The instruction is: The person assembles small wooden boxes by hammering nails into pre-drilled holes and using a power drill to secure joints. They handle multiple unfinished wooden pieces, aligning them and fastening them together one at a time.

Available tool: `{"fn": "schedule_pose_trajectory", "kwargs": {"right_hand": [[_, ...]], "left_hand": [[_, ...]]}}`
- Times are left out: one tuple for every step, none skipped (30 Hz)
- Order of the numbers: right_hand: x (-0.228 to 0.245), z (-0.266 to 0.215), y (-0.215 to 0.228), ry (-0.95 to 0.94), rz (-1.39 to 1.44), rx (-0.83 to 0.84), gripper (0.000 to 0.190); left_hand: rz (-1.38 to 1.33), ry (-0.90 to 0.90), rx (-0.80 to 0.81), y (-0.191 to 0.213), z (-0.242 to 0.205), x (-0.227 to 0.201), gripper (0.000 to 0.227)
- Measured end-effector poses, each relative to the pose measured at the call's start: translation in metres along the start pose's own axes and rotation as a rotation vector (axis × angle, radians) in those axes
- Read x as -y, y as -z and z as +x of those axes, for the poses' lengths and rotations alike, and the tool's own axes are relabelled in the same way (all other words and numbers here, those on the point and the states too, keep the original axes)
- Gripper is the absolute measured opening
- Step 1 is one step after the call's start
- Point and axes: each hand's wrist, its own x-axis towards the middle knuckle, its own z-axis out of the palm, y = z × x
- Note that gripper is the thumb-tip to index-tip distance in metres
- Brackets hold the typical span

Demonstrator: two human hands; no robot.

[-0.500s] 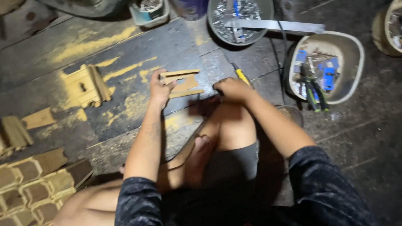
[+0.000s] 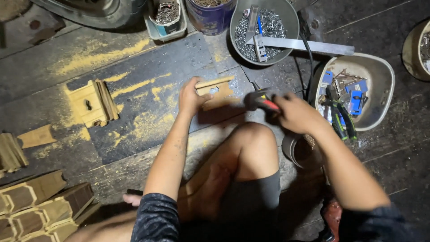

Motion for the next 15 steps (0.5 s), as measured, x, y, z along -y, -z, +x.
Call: {"fn": "schedule_pose_trajectory", "kwargs": {"right_hand": [[-0.004,-0.003,-0.005,-0.001,-0.001,0.006,0.045],[-0.008,-0.007,-0.011,-0.036,0.141,-0.078,0.043],[-0.013,-0.012,-0.018,-0.073,0.282,-0.163,0.041],[-0.005,-0.007,-0.018,-0.075,0.284,-0.156,0.041],[0.004,-0.003,-0.019,-0.04,0.341,-0.242,0.048],[0.013,0.007,-0.017,0.003,0.396,-0.338,0.054],[0.006,0.019,-0.033,0.007,0.396,-0.342,0.054],[0.001,0.031,-0.049,0.133,0.311,-0.445,0.047],[-0.003,0.045,-0.066,0.258,0.224,-0.547,0.04],[-0.003,0.053,-0.068,0.29,0.228,-0.549,0.04],[-0.003,0.063,-0.071,0.32,0.128,-0.63,0.039],[-0.005,0.06,-0.08,0.338,0.027,-0.678,0.038],[-0.002,0.063,-0.082,0.361,0.031,-0.648,0.038],[-0.002,0.066,-0.08,0.377,0.029,-0.673,0.035],[-0.002,0.069,-0.077,0.394,0.026,-0.698,0.031]], "left_hand": [[-0.002,0.005,0.003,0.006,0.0,-0.007,0.074],[0.046,0.03,0.008,0.01,-0.001,-0.014,0.069],[0.093,0.054,0.013,0.014,-0.001,-0.021,0.064],[0.094,0.059,0.018,0.006,0.001,-0.015,0.064],[0.13,0.062,0.024,0.0,0.003,-0.008,0.06],[0.168,0.058,0.019,-0.003,0.01,-0.002,0.056],[0.17,0.057,0.013,-0.008,0.015,0.003,0.056],[0.31,0.032,-0.018,-0.013,0.019,0.01,0.044],[0.449,0.007,-0.049,-0.017,0.023,0.018,0.034],[0.46,0.024,-0.074,-0.004,0.024,0.004,0.034],[0.448,-0.009,-0.045,0.008,0.025,-0.008,0.035],[0.42,-0.021,0.012,0.009,0.012,-0.017,0.038],[0.416,0.016,0.014,0.009,0.005,-0.008,0.038],[0.367,-0.067,-0.024,0.008,0.005,-0.003,0.051],[0.318,-0.149,-0.062,0.006,0.004,0.001,0.065]]}}
